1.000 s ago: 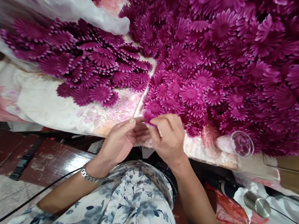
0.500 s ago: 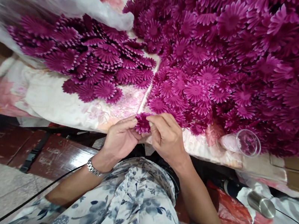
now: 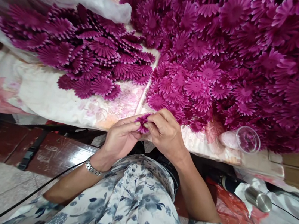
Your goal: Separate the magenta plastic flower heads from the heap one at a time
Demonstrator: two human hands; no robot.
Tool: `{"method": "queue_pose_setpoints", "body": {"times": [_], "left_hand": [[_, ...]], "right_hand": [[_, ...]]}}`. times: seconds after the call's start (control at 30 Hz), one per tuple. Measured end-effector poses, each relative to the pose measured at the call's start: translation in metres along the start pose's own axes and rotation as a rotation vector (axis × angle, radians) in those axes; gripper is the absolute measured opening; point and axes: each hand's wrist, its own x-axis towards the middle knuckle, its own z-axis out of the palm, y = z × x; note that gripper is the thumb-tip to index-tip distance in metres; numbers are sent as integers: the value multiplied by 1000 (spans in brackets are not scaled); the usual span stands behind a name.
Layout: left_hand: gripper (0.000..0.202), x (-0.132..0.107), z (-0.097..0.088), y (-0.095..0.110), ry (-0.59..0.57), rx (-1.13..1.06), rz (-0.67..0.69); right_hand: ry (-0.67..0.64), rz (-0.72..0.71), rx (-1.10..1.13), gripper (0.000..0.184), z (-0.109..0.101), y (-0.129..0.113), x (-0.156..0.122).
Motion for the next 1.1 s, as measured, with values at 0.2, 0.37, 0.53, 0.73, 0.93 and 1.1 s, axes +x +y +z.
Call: {"method": "queue_pose_setpoints", "body": {"times": [0.2, 0.37, 0.53, 0.73, 0.93, 1.1], "left_hand": [[28, 2, 0, -3, 27, 35, 10], [29, 3, 2, -4, 20, 89, 66], [21, 3, 1, 0, 62, 112, 114], [22, 2, 0, 1, 35, 160, 86], [36, 1, -4, -6, 48, 221, 269], [34, 2, -9, -8, 45, 349, 347]], "right_hand": [[1, 14, 0, 10, 0, -1, 0], [33, -11, -47, 11, 5, -5, -2], [76, 15, 22, 9, -2, -6, -6], [97, 66, 33, 7, -4, -5, -12], [96, 84, 46, 8, -2, -4, -17], [111, 88, 48, 9, -5, -3, -19]]}}
